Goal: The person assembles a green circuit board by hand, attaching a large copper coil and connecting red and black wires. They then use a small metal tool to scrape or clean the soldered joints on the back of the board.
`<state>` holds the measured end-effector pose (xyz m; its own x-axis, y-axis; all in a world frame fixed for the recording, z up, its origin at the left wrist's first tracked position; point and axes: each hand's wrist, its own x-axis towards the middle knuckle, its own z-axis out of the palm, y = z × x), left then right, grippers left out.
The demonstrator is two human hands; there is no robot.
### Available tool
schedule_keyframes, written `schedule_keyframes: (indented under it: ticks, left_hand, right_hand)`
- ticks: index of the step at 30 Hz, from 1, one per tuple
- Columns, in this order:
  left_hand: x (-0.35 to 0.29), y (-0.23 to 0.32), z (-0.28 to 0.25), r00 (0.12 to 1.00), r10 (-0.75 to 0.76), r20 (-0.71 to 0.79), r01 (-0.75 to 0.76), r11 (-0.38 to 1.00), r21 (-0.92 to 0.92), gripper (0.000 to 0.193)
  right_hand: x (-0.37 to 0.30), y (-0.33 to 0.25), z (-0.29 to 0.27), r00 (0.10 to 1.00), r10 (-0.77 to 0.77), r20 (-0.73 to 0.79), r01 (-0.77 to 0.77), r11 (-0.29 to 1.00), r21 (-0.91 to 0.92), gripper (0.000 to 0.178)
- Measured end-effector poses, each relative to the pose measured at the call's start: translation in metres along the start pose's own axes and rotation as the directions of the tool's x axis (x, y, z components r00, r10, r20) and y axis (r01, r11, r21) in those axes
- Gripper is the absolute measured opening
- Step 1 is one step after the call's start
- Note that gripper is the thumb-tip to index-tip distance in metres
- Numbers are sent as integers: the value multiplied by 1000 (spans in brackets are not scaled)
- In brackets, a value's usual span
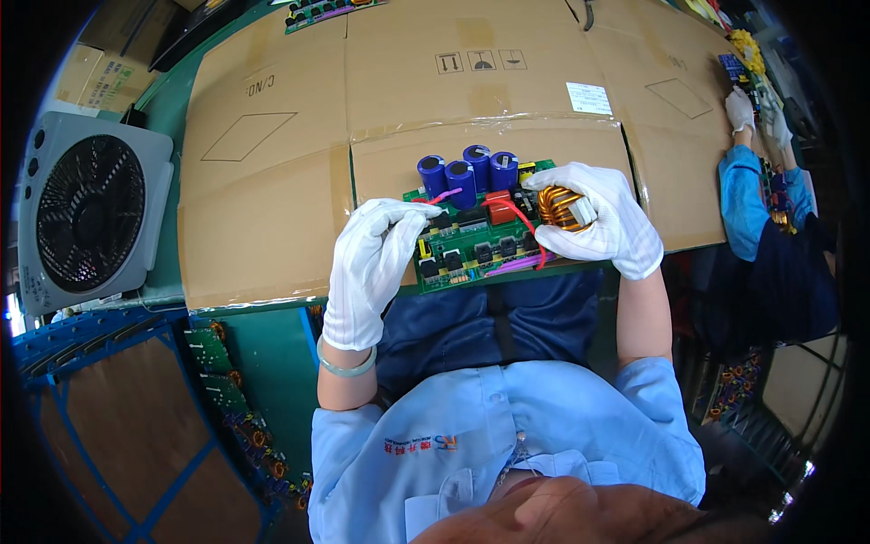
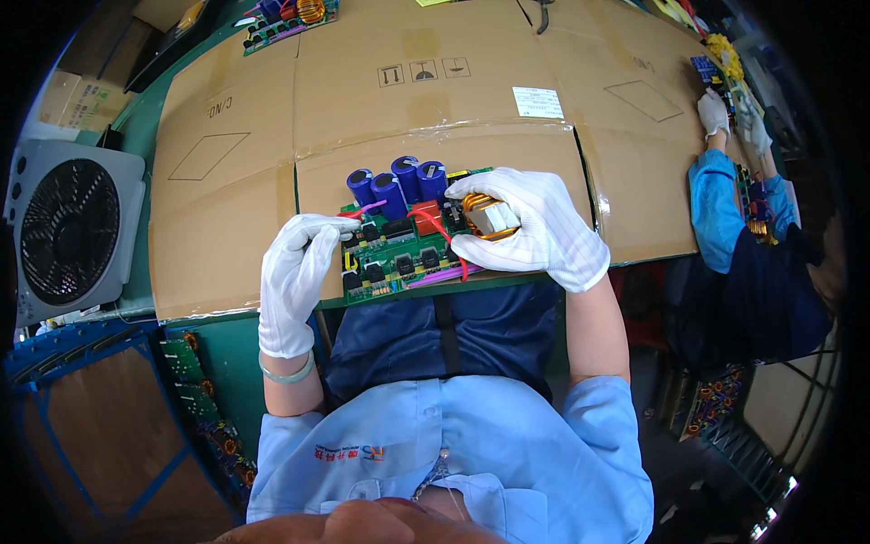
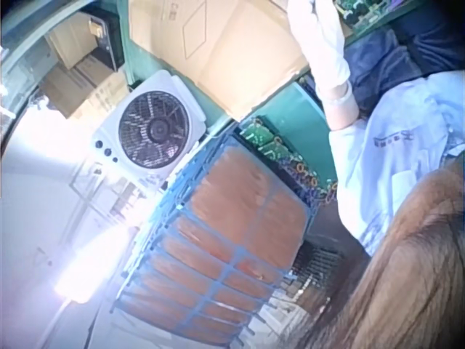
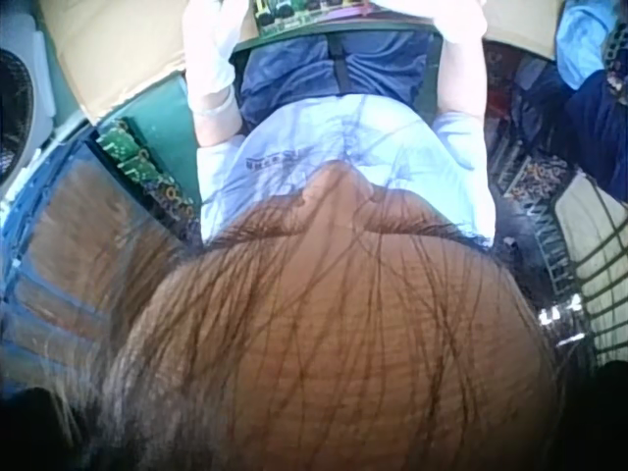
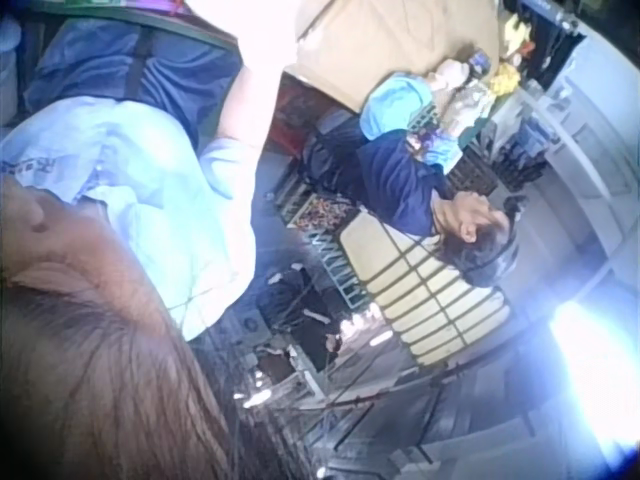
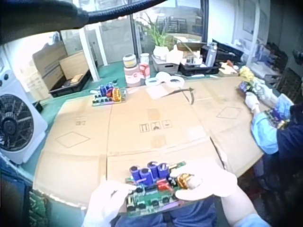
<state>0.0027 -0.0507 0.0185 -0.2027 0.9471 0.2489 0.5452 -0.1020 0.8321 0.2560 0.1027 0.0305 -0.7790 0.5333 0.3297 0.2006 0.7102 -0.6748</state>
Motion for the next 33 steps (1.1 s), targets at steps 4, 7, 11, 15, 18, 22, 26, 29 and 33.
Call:
schedule_keyframes:
  ticks: [4, 7, 11, 15, 18, 22, 26, 29, 33]
  left_hand:
    - [0, -2, 2, 1000, 15, -11, -15, 1000, 25, 13]
    - [0, 3, 7, 999, 13, -49, -10, 998, 69, 12]
    - [2, 22, 18, 966, 257, 14, -252, 935, 250, 29]
    - [19, 42, 43, 939, 313, 140, -343, 877, 338, 37]
    - [30, 40, 49, 886, 431, 174, -463, 793, 396, 28]
    - [46, 42, 43, 851, 414, 321, -518, 759, 395, 21]
    - [46, 19, 42, 999, 38, -31, -37, 999, 26, 8]
    - [44, 8, 31, 968, -251, -23, 228, 912, -341, 24]
    - [47, 2, 26, 986, -163, 37, 167, 971, -171, 23]
  right_hand:
    - [-3, -3, 3, 998, -55, -6, 55, 997, -48, 44]
    - [-9, -3, 7, 997, -76, -22, 74, 993, -87, 45]
    - [-12, 0, 8, 994, -107, -32, 103, 988, -114, 45]
    - [-6, 4, 6, 994, -90, -56, 88, 995, -49, 43]
    - [-4, 5, 8, 993, -103, -57, 100, 993, -56, 44]
    - [-13, 9, 10, 992, -123, -39, 119, 989, -89, 43]
    - [-22, 4, 16, 989, -135, -58, 126, 983, -135, 46]
    - [-41, 9, 24, 993, -114, -25, 106, 972, -212, 56]
    - [-62, -5, 28, 997, 2, -75, -16, 983, -182, 71]
